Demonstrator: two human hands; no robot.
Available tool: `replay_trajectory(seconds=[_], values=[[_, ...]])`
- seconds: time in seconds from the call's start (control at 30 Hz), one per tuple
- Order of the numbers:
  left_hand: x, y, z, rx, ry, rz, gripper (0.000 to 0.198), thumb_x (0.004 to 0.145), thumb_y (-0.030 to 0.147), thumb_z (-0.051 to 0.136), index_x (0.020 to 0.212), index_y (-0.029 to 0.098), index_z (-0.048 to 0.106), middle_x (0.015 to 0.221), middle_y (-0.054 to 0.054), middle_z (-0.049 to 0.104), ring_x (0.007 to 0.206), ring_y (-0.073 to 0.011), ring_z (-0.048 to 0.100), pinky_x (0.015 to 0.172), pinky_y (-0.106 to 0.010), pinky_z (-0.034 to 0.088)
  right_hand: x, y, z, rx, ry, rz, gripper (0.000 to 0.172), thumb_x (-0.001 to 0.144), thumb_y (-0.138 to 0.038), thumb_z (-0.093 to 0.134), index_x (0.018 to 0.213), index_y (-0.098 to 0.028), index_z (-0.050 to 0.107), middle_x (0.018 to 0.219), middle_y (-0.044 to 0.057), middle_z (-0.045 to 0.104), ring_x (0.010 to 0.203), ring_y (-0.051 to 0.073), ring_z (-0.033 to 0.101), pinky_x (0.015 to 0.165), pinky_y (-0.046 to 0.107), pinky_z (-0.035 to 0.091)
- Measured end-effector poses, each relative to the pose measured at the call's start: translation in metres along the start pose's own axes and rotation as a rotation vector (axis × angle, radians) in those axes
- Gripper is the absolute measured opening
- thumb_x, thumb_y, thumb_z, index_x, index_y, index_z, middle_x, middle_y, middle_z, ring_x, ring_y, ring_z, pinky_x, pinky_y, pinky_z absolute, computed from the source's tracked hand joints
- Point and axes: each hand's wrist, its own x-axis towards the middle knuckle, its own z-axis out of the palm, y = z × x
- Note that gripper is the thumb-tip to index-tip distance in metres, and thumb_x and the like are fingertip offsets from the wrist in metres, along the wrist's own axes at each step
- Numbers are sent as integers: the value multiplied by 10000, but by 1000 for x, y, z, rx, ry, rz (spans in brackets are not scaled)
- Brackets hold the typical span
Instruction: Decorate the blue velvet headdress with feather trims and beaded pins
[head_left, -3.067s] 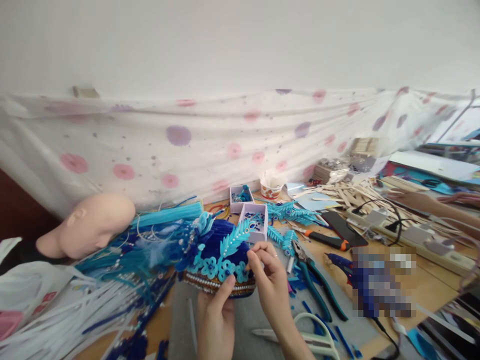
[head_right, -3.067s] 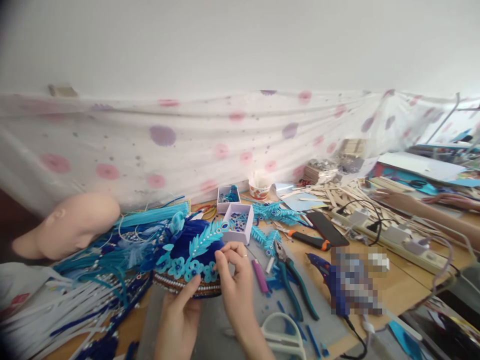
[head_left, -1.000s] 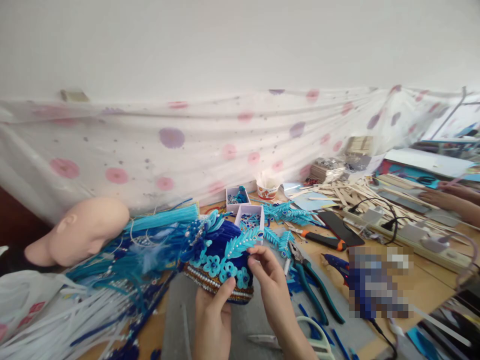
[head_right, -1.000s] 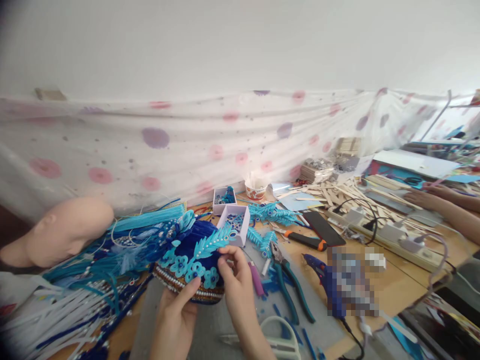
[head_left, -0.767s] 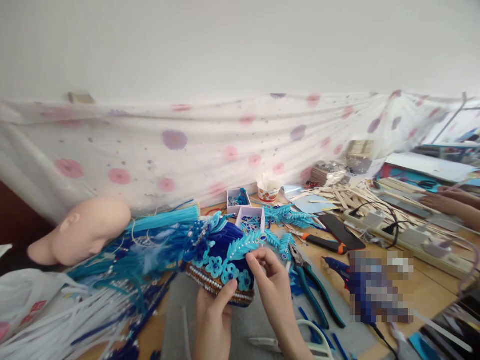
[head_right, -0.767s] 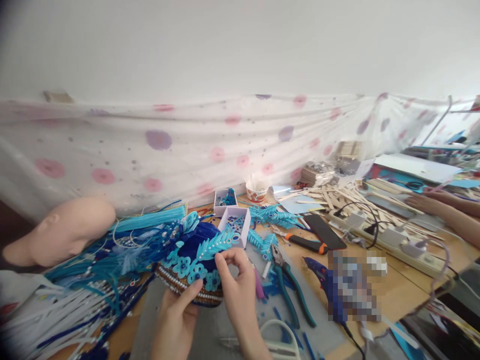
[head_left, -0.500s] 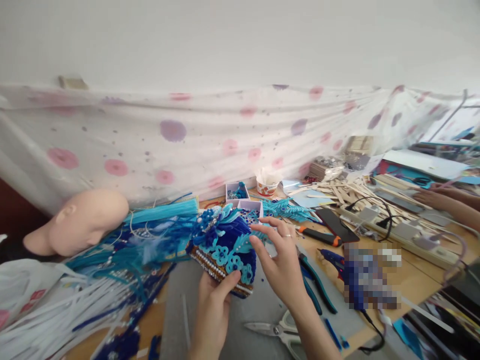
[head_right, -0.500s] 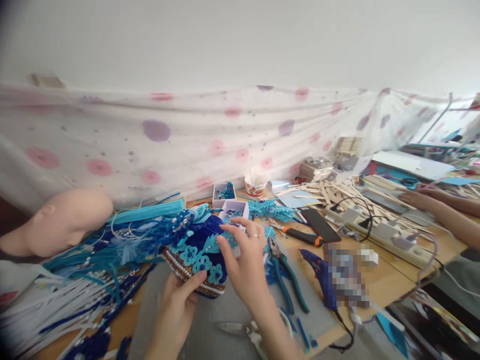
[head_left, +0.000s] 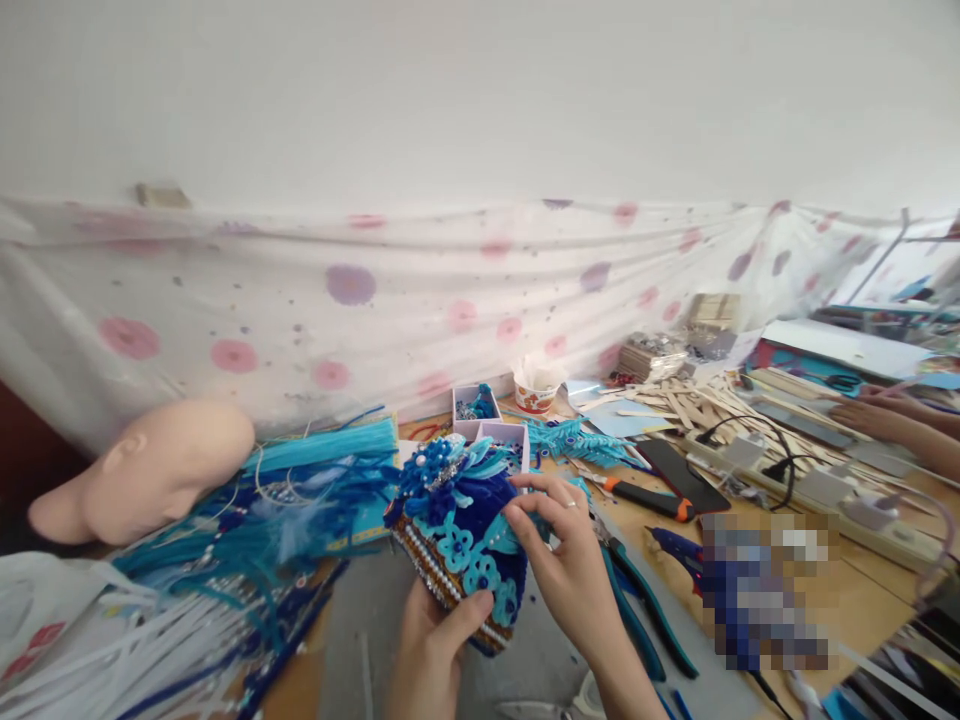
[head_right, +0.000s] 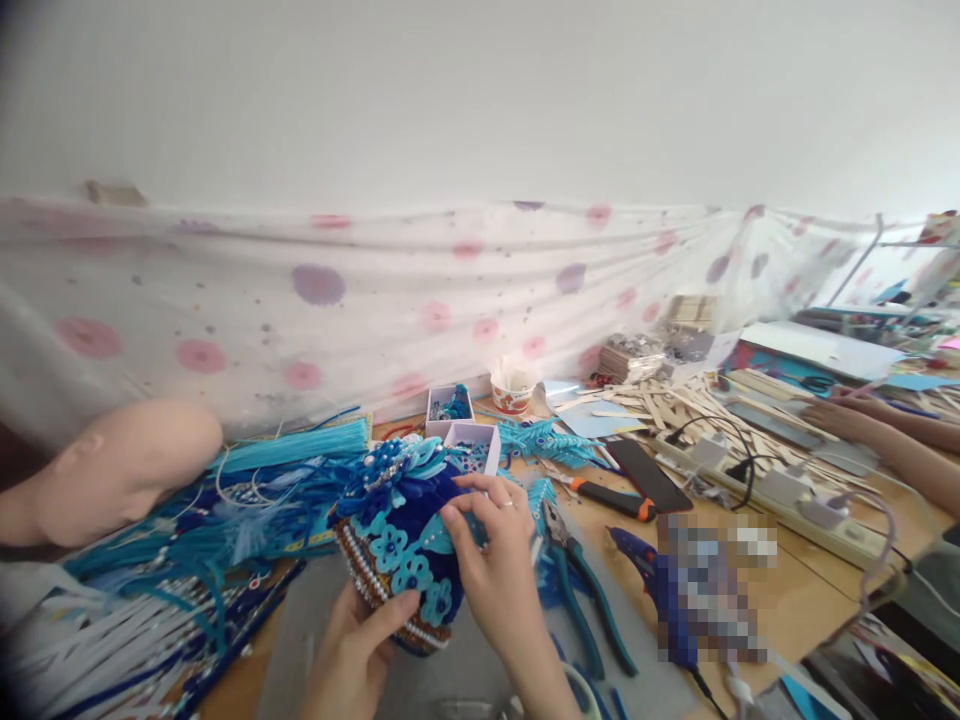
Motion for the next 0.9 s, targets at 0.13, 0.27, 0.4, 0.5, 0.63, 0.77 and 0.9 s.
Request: replay_trajectory(seconds=[0.13, 0.27, 0.4, 0.5, 0.63, 0.77, 0.9], values=[[5, 0, -1, 3, 6, -1, 551, 476, 253, 914, 992, 169, 740, 933, -86, 787, 959, -314, 722, 888, -402, 547, -1, 5, 5, 102, 0, 39, 259, 954, -385, 530, 820, -270, 719, 1072, 56, 694, 1091, 272, 536, 971, 431, 351], [6, 1, -3, 14, 2, -12, 540, 461, 253, 923, 963, 167, 742, 919, -89, 787, 976, -328, 720, 898, -409, 547, 1, 10, 7, 138, -15, 72, 288, 943, -404, 537, 766, -260, 713, 1059, 58, 694, 1088, 276, 540, 968, 430, 341], [3, 3, -2, 31, -19, -30, 565, 502, 243, 910, 1032, 168, 730, 977, -98, 782, 1033, -331, 704, 933, -414, 535, 1, 12, 7, 118, 30, 72, 265, 915, -400, 581, 725, -247, 685, 1030, 58, 700, 1050, 277, 545, 935, 427, 349], [0, 4, 0, 59, -29, -19, 639, 537, 240, 894, 1142, 172, 697, 1033, -106, 772, 1056, -327, 695, 950, -418, 531, -1, 11, 8, 88, 69, 55, 271, 915, -382, 575, 703, -245, 672, 1009, 57, 706, 1030, 274, 551, 935, 431, 348], [0, 5, 2, 74, -9, -12, 687, 578, 251, 878, 1225, 192, 656, 1043, -99, 770, 1047, -308, 700, 920, -396, 546, -1, 8, 8, 80, 93, 72, 270, 917, -374, 573, 707, -243, 680, 993, 54, 714, 1011, 265, 568, 922, 428, 357], [3, 6, 3, 92, -17, -16, 665, 581, 264, 876, 1207, 192, 663, 1049, -102, 767, 1018, -303, 708, 873, -387, 561, 3, 4, 5, 55, 114, 57, 287, 946, -366, 528, 773, -257, 729, 1003, 55, 708, 1036, 261, 574, 949, 437, 352], [5, 6, 6, 82, 7, -11, 657, 559, 272, 885, 1177, 188, 678, 1054, -102, 766, 1018, -312, 707, 878, -399, 562, 5, 5, 2, 46, 42, 22, 237, 921, -376, 584, 758, -259, 708, 1051, 49, 700, 1075, 266, 544, 979, 439, 334]])
